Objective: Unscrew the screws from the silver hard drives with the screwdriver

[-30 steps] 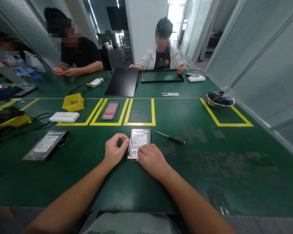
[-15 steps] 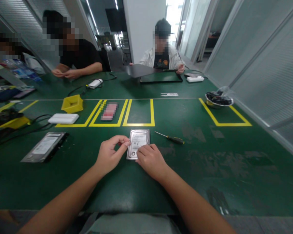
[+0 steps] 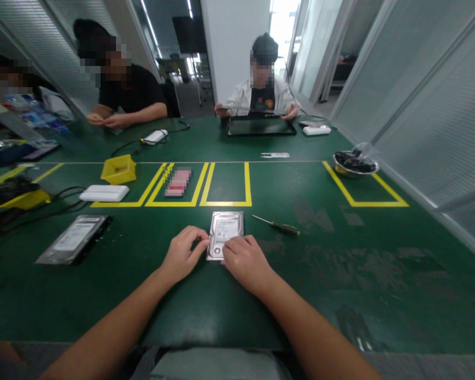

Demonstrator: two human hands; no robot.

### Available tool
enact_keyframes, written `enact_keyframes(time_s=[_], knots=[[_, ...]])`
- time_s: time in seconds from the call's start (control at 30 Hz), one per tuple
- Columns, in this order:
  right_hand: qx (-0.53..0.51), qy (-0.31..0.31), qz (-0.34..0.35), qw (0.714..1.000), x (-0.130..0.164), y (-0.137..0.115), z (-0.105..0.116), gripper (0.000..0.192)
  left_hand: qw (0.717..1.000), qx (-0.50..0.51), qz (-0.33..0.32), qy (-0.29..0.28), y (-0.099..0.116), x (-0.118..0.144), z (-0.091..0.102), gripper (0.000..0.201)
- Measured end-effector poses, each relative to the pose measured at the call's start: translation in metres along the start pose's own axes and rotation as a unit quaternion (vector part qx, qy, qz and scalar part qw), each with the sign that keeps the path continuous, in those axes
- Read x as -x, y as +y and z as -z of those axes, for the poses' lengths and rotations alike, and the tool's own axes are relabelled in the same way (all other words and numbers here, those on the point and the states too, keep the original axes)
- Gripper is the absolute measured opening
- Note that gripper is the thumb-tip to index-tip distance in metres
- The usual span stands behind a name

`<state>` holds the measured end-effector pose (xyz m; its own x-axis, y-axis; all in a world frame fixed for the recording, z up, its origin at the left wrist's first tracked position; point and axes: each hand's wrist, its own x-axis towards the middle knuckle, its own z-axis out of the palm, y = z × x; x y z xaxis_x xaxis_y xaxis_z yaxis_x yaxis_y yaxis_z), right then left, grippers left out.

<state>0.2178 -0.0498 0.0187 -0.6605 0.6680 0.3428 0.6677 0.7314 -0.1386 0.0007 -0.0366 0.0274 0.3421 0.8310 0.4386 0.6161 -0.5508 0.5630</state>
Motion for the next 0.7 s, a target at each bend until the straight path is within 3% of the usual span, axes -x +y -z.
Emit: enact_keyframes(time_s=[0.2, 0.7], knots=[[0.001, 0.001, -0.002, 1.000, -0.0002, -0.0009, 0.0021, 0.019, 0.999, 0.013, 0.034, 0.000, -0.0043, 0.0017, -0.0004, 0.012], [-0.005, 0.000, -0.008, 1.000, -0.0006, -0.0021, 0.0010, 0.018, 1.000, -0.004, 0.016, -0.005, -0.0033, 0.0039, 0.0017, 0.013]])
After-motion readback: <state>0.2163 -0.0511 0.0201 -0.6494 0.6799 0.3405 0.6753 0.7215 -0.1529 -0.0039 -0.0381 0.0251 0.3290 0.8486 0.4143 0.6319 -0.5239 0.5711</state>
